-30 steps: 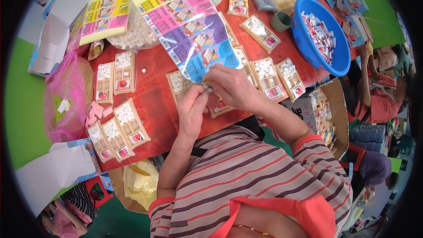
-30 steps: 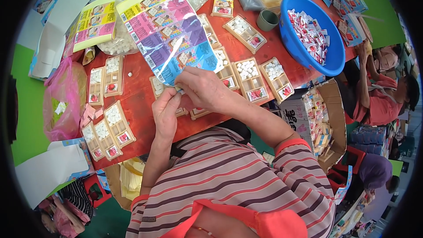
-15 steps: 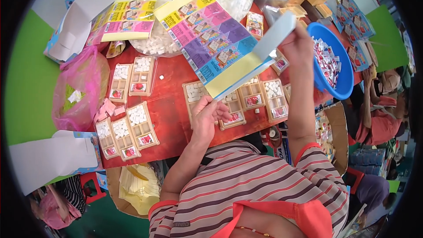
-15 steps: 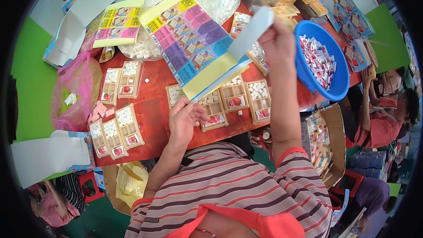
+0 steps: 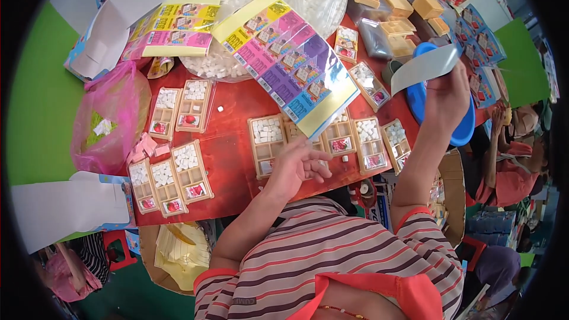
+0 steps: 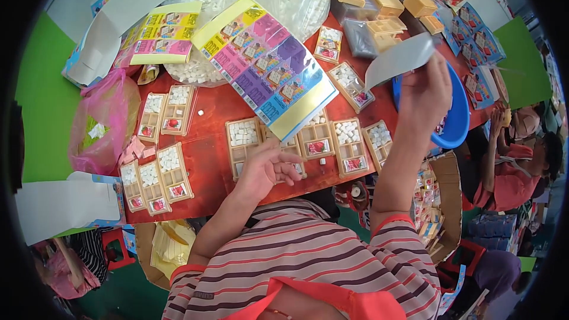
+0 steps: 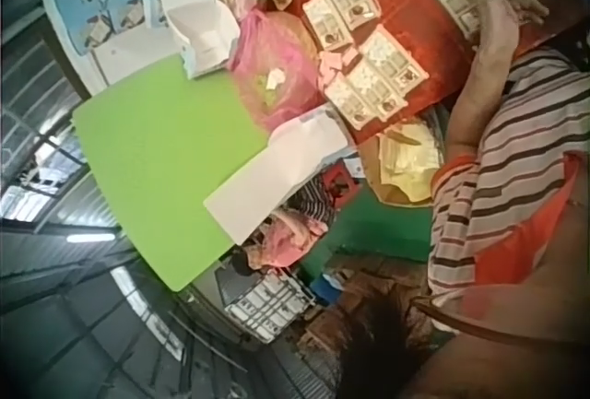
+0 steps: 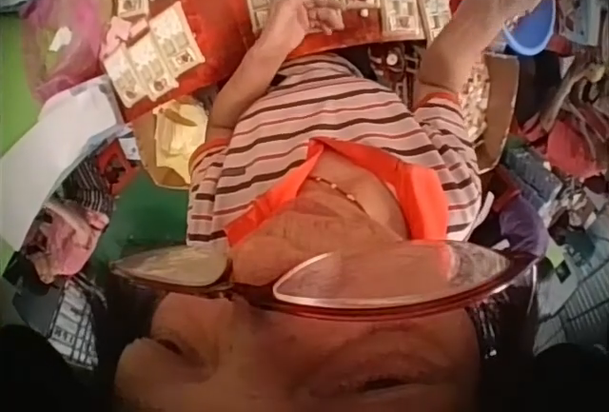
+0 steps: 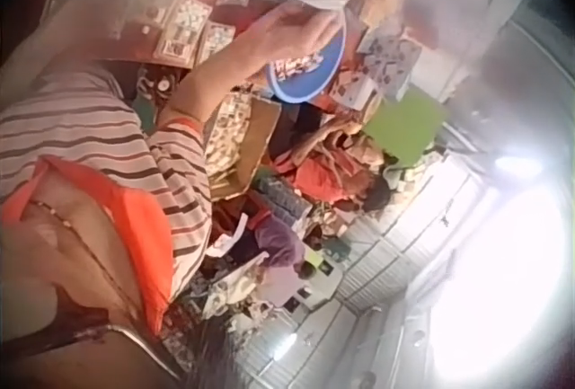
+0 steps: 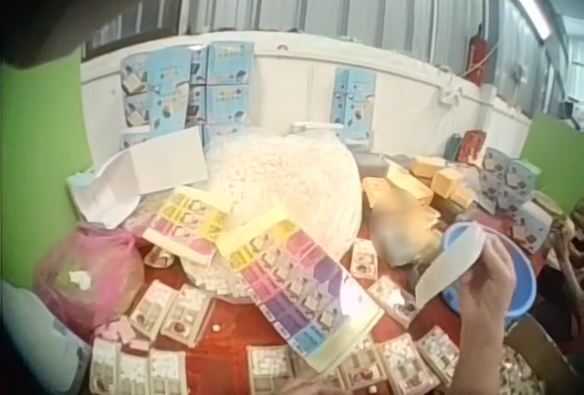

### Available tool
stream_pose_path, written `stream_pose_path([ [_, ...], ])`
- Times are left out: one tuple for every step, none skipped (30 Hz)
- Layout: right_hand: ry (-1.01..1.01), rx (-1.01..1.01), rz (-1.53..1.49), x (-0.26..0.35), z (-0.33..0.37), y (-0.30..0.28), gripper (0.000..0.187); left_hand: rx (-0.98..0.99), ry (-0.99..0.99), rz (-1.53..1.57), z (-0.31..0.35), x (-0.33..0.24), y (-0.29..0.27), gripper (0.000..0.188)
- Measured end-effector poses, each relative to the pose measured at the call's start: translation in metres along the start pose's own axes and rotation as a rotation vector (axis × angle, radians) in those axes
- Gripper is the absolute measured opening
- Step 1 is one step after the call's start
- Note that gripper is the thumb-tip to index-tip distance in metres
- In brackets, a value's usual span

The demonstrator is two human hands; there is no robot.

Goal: Applying labels or stickers to small packaged items at a workbench.

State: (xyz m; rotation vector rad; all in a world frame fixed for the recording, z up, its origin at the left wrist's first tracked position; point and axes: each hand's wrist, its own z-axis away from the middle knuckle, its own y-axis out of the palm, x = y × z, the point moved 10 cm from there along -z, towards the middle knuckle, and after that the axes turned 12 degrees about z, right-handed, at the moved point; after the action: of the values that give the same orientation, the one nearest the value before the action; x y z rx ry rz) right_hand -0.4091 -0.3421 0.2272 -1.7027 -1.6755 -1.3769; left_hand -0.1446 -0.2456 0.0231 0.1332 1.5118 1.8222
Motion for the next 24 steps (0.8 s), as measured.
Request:
stream_pose_path([
  [0.013, 0.065, -0.005, -0.008, 0.013, 0.01, 0.02, 0.041, -0.074, 0.06, 0.0, 0.008, 0.004, 0.045],
  [0.025, 0.129, -0.009, -0.015, 0.027, 0.022, 0.019, 0.045, -0.08, 0.059, -0.001, 0.01, 0.005, 0.045],
  [0.01, 0.141, 0.059, -0.014, 0.047, 0.043, 0.019, 0.088, -0.152, 0.131, 0.001, 0.017, 0.011, 0.047],
  [-0.035, 0.206, 0.373, -0.014, 0.065, 0.061, 0.017, 0.129, -0.222, 0.205, 0.003, 0.024, 0.015, 0.05],
  [-0.191, 0.403, 0.588, -0.006, 0.087, 0.093, 0.014, 0.125, -0.226, 0.207, 0.003, 0.025, 0.014, 0.05],
  [-0.272, 0.64, 0.615, -0.009, 0.113, 0.12, 0.009, 0.15, -0.192, 0.306, 0.003, 0.021, 0.017, 0.055],
  [-0.406, 0.815, 0.715, -0.008, 0.141, 0.143, 0.012, 0.174, -0.157, 0.406, 0.003, 0.017, 0.019, 0.059],
  [-0.513, 0.942, 0.801, -0.011, 0.165, 0.157, 0.021, 0.253, -0.197, 0.575, 0.004, 0.015, 0.025, 0.071],
  [-0.583, 1.05, 0.81, -0.017, 0.186, 0.165, 0.026, 0.248, -0.202, 0.576, 0.005, 0.012, 0.028, 0.071],
  [-0.599, 1.127, 0.869, -0.024, 0.203, 0.167, 0.028, 0.194, -0.128, 0.479, 0.005, 0.003, 0.027, 0.072],
  [-0.593, 1.129, 0.867, -0.025, 0.208, 0.167, 0.028, 0.14, -0.05, 0.382, 0.007, -0.007, 0.024, 0.073],
  [-0.604, 1.219, 0.933, -0.033, 0.219, 0.168, 0.029, 0.202, -0.023, 0.394, 0.009, -0.013, 0.029, 0.07],
  [-0.615, 1.309, 0.999, -0.041, 0.23, 0.168, 0.031, 0.199, -0.025, 0.396, 0.009, -0.013, 0.026, 0.07],
  [-0.592, 1.362, 1.006, -0.047, 0.236, 0.166, 0.031, 0.205, 0.02, 0.378, 0.008, -0.017, 0.021, 0.065],
  [-0.59, 1.362, 1.007, -0.047, 0.236, 0.166, 0.031, 0.213, 0.064, 0.36, 0.007, -0.02, 0.017, 0.06],
  [-0.568, 1.339, 0.95, -0.044, 0.233, 0.167, 0.028, 0.213, 0.063, 0.361, 0.006, -0.018, 0.015, 0.06],
  [-0.548, 1.318, 0.89, -0.041, 0.23, 0.168, 0.025, 0.153, 0.118, 0.293, 0.007, -0.021, 0.005, 0.053],
  [-0.549, 1.321, 0.887, -0.04, 0.229, 0.169, 0.025, 0.093, 0.174, 0.224, 0.008, -0.024, -0.004, 0.046],
  [-0.431, 1.209, 0.833, -0.04, 0.214, 0.166, 0.022, 0.092, 0.178, 0.225, 0.007, -0.022, -0.009, 0.046],
  [-0.315, 1.095, 0.778, -0.041, 0.2, 0.161, 0.018, 0.073, 0.195, 0.284, 0.006, -0.022, -0.014, 0.04],
  [-0.318, 1.1, 0.772, -0.044, 0.198, 0.162, 0.018, 0.053, 0.215, 0.344, 0.006, -0.022, -0.018, 0.035],
  [-0.264, 0.971, 0.86, -0.053, 0.183, 0.156, 0.016, 0.049, 0.225, 0.344, 0.009, -0.022, -0.018, 0.035],
  [-0.211, 0.84, 0.94, -0.062, 0.17, 0.149, 0.014, 0.07, 0.234, 0.341, 0.012, -0.025, -0.009, 0.034],
  [-0.192, 0.762, 0.959, -0.07, 0.164, 0.148, 0.014, 0.088, 0.248, 0.338, 0.015, -0.026, -0.002, 0.033],
])
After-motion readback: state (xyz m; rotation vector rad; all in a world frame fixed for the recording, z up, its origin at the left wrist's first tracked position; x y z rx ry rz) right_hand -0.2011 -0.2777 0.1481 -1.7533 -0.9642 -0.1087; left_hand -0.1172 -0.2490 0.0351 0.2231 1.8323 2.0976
